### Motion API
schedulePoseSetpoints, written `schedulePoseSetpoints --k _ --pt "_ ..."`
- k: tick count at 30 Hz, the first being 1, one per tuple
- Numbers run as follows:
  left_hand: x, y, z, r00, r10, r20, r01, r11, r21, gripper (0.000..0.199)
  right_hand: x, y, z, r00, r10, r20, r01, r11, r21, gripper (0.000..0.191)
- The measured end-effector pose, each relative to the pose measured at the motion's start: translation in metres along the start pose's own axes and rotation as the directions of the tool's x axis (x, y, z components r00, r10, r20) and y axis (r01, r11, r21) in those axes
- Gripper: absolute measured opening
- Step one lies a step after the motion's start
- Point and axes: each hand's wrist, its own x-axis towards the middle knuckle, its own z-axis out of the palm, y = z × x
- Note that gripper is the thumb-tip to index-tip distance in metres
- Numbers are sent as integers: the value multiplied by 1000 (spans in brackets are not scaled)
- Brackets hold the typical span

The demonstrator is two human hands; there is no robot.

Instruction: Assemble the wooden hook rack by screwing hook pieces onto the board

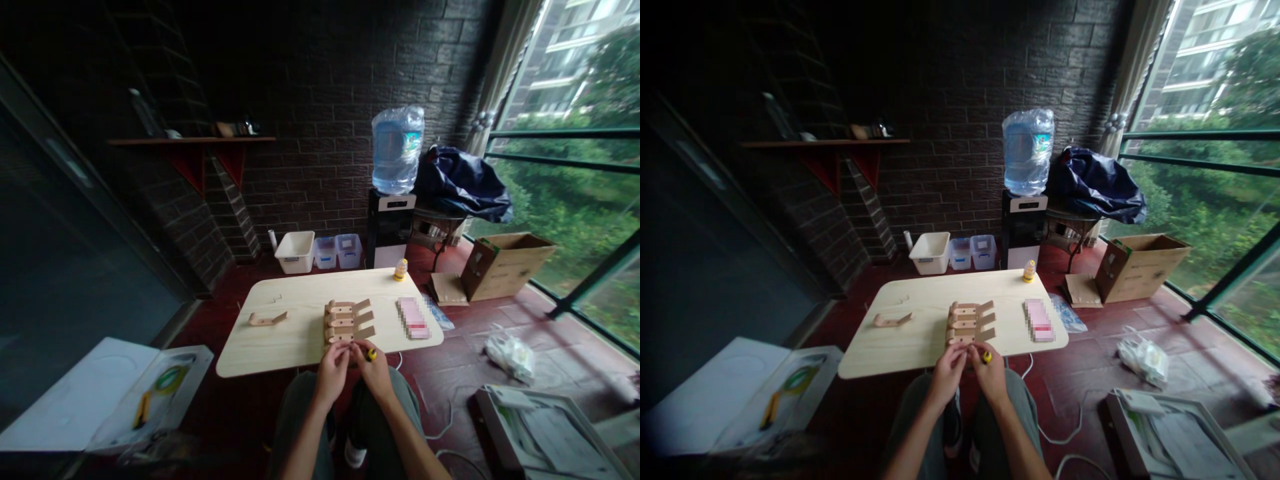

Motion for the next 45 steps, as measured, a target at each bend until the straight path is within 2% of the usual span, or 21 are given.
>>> schedulePoseSetpoints --k 2,6,11,18,23,28,31,37,41,45 --pt "-7 -2 -2 1000 14 24 -13 1000 -20 43 -1 -5 -2 999 -9 -37 8 999 -36 44" --pt "-19 -2 -12 1000 7 -15 -7 998 64 42 -3 -10 0 991 -10 -130 2 998 -63 44" --pt "-19 2 -20 999 19 -39 -12 985 170 36 -9 5 9 989 -30 -144 15 995 -100 43" --pt "1 2 0 992 114 -60 -87 936 341 26 -9 36 12 994 9 -110 -14 999 -45 42" --pt "9 -4 13 984 175 -36 -135 861 490 23 -1 39 7 992 36 -117 -38 999 -12 40" --pt "15 -9 17 966 256 -37 -179 762 623 24 4 38 5 997 29 -73 -30 999 -15 38" --pt "21 -10 19 957 287 -48 -195 757 624 29 5 39 1 995 39 -89 -39 999 3 41" --pt "30 -15 26 950 269 -159 -146 833 534 29 7 43 -15 957 111 -268 -116 993 -5 41" --pt "33 -17 26 948 233 -217 -116 887 447 34 9 44 -17 959 130 -251 -132 991 8 41" --pt "35 -15 22 953 209 -220 -100 900 424 36 10 45 -20 968 143 -207 -143 990 17 42"
